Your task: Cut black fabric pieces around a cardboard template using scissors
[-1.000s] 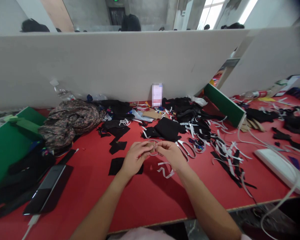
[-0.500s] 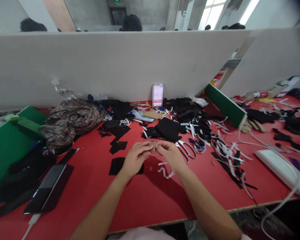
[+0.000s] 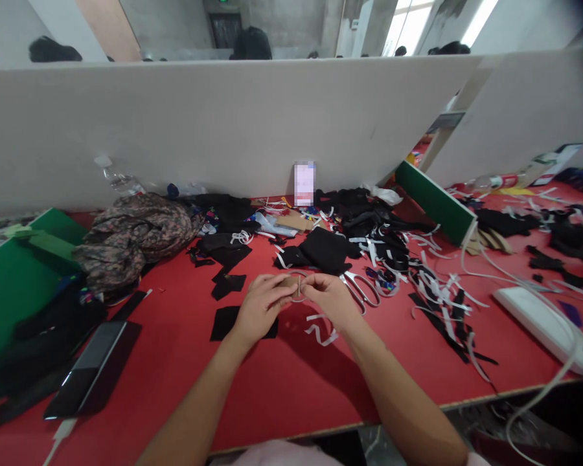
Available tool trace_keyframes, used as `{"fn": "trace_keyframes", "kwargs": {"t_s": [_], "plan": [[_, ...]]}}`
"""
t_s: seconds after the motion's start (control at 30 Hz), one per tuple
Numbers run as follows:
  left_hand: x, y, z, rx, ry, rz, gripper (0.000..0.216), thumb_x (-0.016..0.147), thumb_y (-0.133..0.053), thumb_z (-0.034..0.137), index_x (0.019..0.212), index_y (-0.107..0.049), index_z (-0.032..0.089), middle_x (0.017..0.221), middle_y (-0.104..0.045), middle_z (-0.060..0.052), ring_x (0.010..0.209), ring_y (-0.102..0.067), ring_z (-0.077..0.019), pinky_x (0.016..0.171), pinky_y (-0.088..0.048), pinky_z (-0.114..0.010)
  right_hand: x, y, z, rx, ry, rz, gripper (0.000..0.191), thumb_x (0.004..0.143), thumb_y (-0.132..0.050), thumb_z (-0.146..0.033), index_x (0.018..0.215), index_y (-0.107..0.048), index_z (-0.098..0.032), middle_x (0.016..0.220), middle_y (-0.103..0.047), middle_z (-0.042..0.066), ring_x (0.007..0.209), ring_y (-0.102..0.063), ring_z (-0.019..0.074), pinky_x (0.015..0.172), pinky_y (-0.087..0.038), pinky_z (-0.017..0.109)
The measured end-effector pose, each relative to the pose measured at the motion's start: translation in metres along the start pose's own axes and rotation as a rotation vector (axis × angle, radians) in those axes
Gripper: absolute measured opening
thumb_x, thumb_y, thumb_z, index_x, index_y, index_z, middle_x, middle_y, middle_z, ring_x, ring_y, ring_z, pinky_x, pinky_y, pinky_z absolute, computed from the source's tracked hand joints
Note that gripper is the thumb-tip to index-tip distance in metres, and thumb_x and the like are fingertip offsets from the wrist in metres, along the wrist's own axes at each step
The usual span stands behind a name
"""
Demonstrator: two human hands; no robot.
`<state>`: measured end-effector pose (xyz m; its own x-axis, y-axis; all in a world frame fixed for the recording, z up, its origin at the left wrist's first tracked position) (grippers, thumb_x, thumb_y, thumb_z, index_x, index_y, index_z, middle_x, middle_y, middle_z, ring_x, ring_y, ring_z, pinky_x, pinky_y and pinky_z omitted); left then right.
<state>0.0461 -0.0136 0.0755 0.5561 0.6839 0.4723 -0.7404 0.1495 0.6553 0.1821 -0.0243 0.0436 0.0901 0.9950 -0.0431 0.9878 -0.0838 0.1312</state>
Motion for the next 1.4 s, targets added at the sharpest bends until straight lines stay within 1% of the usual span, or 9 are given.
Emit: {"fn": "trace_keyframes", "kwargs": {"t_s": [0.17, 0.27, 0.5, 0.7, 0.87, 1.03, 1.2, 1.3, 1.4], "plan": [[-0.001, -0.001, -0.001, 0.055, -0.033, -0.005, 0.026, 0.080, -0.053, 0.023, 0.103, -0.064, 0.028, 0.115, -0.059, -0.004, 0.097, -0.046, -0.0205, 0.085, -0.038, -0.038, -0.001, 0.000, 0.000, -0.093, 0.050, 0.015, 0.010, 0.070, -0.050, -0.022, 0.064, -0.058, -0.017, 0.060, -0.056, -0.003, 0.056, -0.048, 0.0102, 0.055, -0.037, 0.022], [-0.002, -0.001, -0.002, -0.069, 0.026, 0.005, 0.024, 0.080, -0.053, 0.024, 0.101, -0.065, 0.027, 0.114, -0.060, -0.005, 0.099, -0.048, -0.0204, 0.086, -0.038, -0.038, -0.002, -0.004, -0.007, -0.017, 0.053, -0.017, 0.010, 0.069, -0.049, -0.021, 0.063, -0.056, -0.017, 0.062, -0.056, -0.002, 0.059, -0.049, 0.0107, 0.058, -0.038, 0.022], [-0.007, -0.013, -0.012, -0.729, 0.382, 0.076, 0.027, 0.079, -0.055, 0.027, 0.104, -0.060, 0.021, 0.111, -0.061, -0.009, 0.103, -0.055, -0.0202, 0.091, -0.039, -0.035, -0.005, -0.010, -0.012, 0.248, -0.051, -0.024, 0.007, 0.065, -0.052, -0.023, 0.063, -0.053, -0.017, 0.060, -0.052, -0.003, 0.057, -0.045, 0.0098, 0.060, -0.037, 0.023], [-0.010, -0.019, -0.027, -1.350, 0.576, 0.308, 0.031, 0.077, -0.058, 0.034, 0.103, -0.056, 0.017, 0.107, -0.063, -0.011, 0.098, -0.058, -0.0212, 0.087, -0.042, -0.036, -0.004, -0.020, 0.006, 0.117, -0.086, -0.025, 0.009, 0.066, -0.049, -0.025, 0.062, -0.051, -0.017, 0.054, -0.043, -0.005, 0.049, -0.035, 0.0079, 0.048, -0.028, 0.021], [-0.011, -0.005, -0.046, -1.644, 0.662, 0.450, 0.032, 0.081, -0.052, 0.036, 0.108, -0.055, 0.019, 0.112, -0.061, -0.008, 0.099, -0.057, -0.0187, 0.088, -0.044, -0.035, -0.005, -0.030, 0.011, 0.016, -0.075, -0.075, 0.009, 0.067, -0.049, -0.024, 0.061, -0.051, -0.018, 0.051, -0.038, -0.006, 0.046, -0.031, 0.0074, 0.045, -0.025, 0.020], [-0.014, 0.016, -0.057, -1.624, 0.659, 0.568, 0.030, 0.083, -0.050, 0.035, 0.110, -0.054, 0.023, 0.113, -0.060, -0.004, 0.097, -0.058, -0.0149, 0.089, -0.043, -0.032, -0.006, -0.031, 0.001, -0.095, 0.013, -0.023, 0.010, 0.073, -0.050, -0.026, 0.068, -0.053, -0.018, 0.060, -0.049, -0.003, 0.052, -0.041, 0.0096, 0.051, -0.034, 0.022], [-0.012, -0.004, -0.039, -1.538, 0.704, 0.410, 0.026, 0.079, -0.056, 0.033, 0.101, -0.056, 0.019, 0.105, -0.063, -0.007, 0.093, -0.060, -0.0175, 0.082, -0.046, -0.032, -0.018, -0.023, -0.034, -0.243, 0.373, 0.133, 0.047, 0.076, -0.057, -0.028, 0.121, -0.043, -0.023, 0.099, -0.057, 0.006, 0.072, -0.052, 0.0149, 0.072, -0.043, 0.030], [-0.010, -0.017, -0.028, -1.551, 0.700, 0.320, 0.027, 0.079, -0.057, 0.031, 0.101, -0.055, 0.017, 0.103, -0.063, -0.008, 0.092, -0.060, -0.0186, 0.081, -0.047, -0.033, -0.025, -0.025, -0.044, -0.342, 0.482, 0.093, 0.025, 0.083, -0.050, -0.026, 0.108, -0.055, -0.026, 0.094, -0.059, 0.005, 0.076, -0.054, 0.0165, 0.074, -0.043, 0.031], [-0.012, -0.016, -0.034, -1.593, 0.741, 0.343, 0.027, 0.081, -0.053, 0.032, 0.104, -0.055, 0.018, 0.105, -0.063, -0.008, 0.090, -0.060, -0.0172, 0.081, -0.048, -0.033, -0.026, -0.029, -0.045, -0.409, 0.514, 0.028, 0.016, 0.086, -0.044, -0.024, 0.087, -0.061, -0.023, 0.080, -0.060, 0.004, 0.075, -0.055, 0.0168, 0.070, -0.042, 0.028]]}}
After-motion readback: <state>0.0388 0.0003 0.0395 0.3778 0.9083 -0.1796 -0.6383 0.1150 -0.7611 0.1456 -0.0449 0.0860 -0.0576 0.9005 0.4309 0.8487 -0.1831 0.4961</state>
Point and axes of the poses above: each hand's wrist, its own x-axis towards the middle knuckle, its own y-axis out of the back of the hand, z = x × y, the point moved 8 cm from there along x, towards the middle knuckle
